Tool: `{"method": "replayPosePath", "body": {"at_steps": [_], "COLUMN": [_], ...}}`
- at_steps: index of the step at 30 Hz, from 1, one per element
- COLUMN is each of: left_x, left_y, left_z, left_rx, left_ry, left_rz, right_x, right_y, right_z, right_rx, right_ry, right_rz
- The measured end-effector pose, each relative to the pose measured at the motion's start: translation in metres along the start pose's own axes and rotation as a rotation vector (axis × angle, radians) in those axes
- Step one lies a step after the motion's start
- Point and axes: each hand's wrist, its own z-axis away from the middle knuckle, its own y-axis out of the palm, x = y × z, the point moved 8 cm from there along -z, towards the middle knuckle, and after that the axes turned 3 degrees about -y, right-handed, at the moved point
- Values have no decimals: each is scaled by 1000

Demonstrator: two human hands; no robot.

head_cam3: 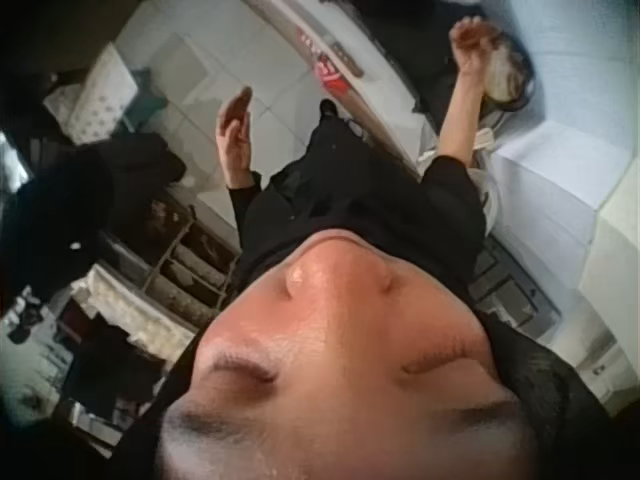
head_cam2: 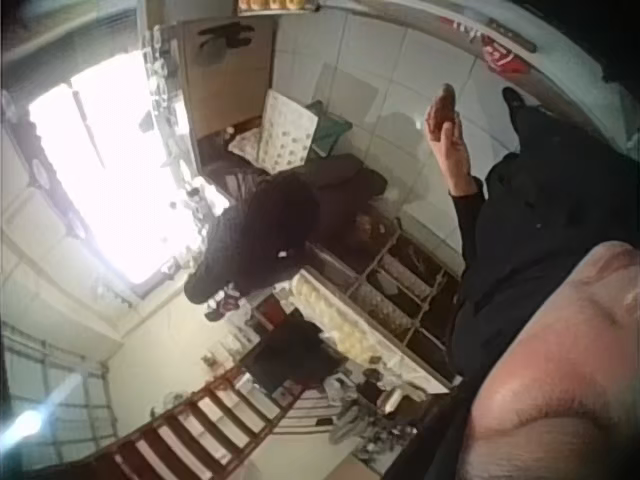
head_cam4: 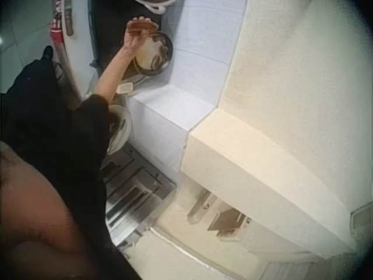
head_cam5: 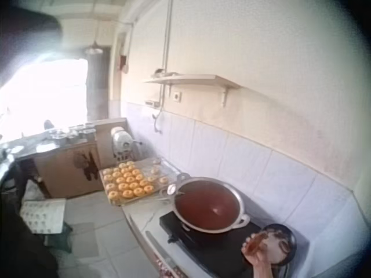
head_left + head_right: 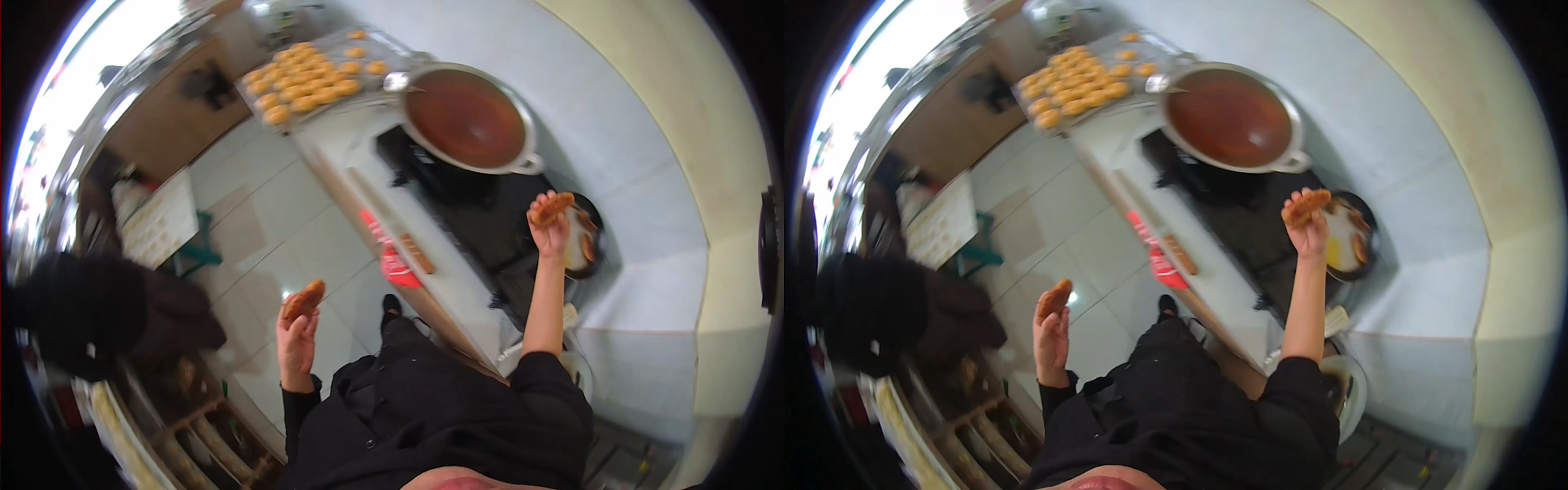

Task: The person adds condensed milk to shredded cheese in a bowl, mixes it with a spoon, and then uses a rolling pin to flatten dough balls. They take fried sausage from a pan and wrap the dough around the sausage.

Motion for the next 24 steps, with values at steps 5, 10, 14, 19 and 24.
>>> {"method": "replayPosePath", "body": {"at_steps": [5,10,14,19,24], "left_x": [-70,-117,-114,-85,-65], "left_y": [-79,-187,-273,-333,-364], "left_z": [104,258,392,524,617], "left_rx": [-16,-230,-569,-945,-1187], "left_ry": [208,421,642,928,1233], "left_rz": [-12,20,106,321,524], "right_x": [-196,-414,-549,-649,-735], "right_y": [94,216,338,429,500], "right_z": [21,109,213,306,382], "right_rx": [136,288,721,1022,1183], "right_ry": [334,844,1232,1566,1721], "right_rz": [-101,4,131,143,214]}}
